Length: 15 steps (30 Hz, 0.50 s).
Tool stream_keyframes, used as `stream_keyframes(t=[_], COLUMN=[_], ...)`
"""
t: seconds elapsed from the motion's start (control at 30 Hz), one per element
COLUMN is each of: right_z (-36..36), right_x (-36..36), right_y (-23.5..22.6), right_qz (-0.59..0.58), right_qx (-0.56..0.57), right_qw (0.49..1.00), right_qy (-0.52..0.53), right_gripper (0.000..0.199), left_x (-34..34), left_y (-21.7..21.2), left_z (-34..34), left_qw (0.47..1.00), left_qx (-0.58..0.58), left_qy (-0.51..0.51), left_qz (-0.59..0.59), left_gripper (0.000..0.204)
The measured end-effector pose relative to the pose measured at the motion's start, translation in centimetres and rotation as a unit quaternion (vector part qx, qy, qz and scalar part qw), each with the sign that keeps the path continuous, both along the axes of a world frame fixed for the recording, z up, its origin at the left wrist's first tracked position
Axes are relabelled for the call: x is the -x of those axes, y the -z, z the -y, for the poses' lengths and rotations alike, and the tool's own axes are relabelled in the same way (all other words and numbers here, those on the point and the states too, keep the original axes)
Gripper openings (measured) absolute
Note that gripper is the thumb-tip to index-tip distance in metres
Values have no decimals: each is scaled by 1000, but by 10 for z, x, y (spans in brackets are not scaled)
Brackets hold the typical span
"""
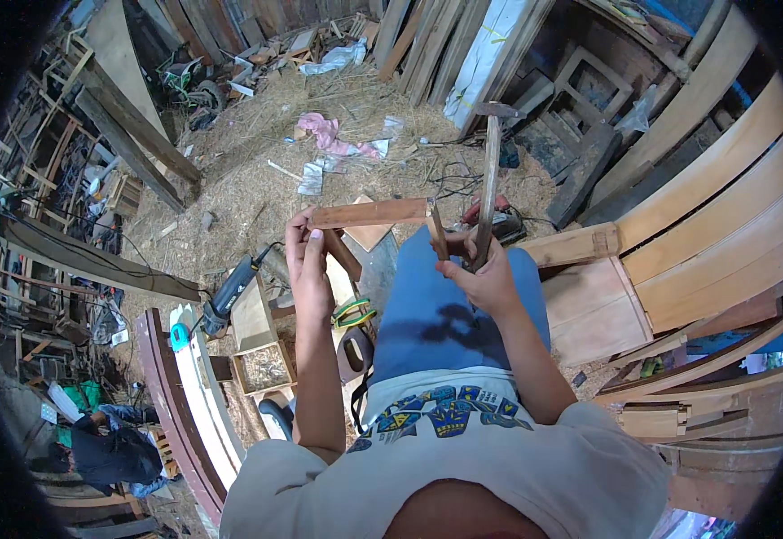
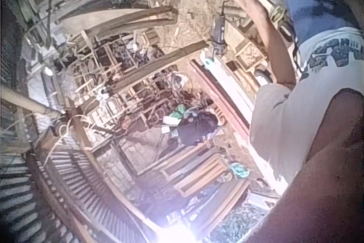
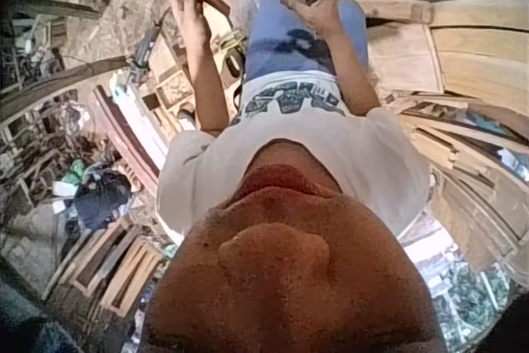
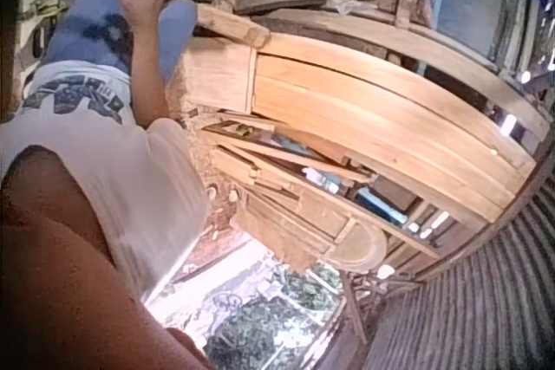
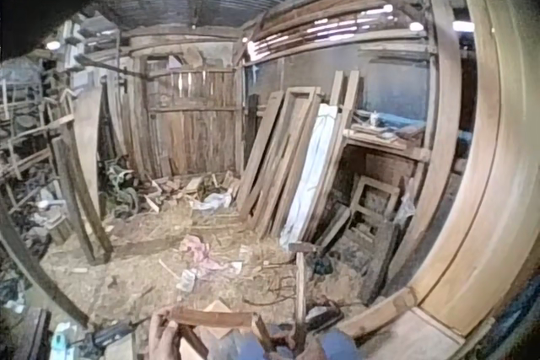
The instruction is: The person aligns the wood components of a frame, picks up a hammer and nails, and hammers nails into the wood to join the pieces together.
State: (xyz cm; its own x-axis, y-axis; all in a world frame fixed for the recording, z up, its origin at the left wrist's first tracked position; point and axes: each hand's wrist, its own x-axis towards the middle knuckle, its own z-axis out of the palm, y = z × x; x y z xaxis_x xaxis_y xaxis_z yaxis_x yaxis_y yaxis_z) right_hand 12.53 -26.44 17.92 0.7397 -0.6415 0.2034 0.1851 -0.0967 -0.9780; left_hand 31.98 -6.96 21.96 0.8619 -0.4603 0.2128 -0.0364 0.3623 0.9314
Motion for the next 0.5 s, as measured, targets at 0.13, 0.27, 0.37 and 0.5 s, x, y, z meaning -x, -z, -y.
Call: stream_keyframes(t=[0.13,0.27,0.37,0.5], right_z=[-2,-4,-4,-5], right_x=[5,7,5,3], right_y=[-10,-13,-15,-17], right_qz=[-47,-39,-31,-7], right_qx=[-6,6,16,-58], right_qw=[999,999,999,998], right_qy=[4,2,-1,-23], right_gripper=[38,37,37,45], left_x=[3,3,1,4], left_y=[-4,-6,-4,3], left_z=[0,2,5,6], left_qw=[1000,1000,1000,1000], left_qx=[-10,-22,-17,17], left_qy=[-11,-15,-23,-24], left_qz=[-19,-3,8,-11], left_gripper=[39,38,34,33])
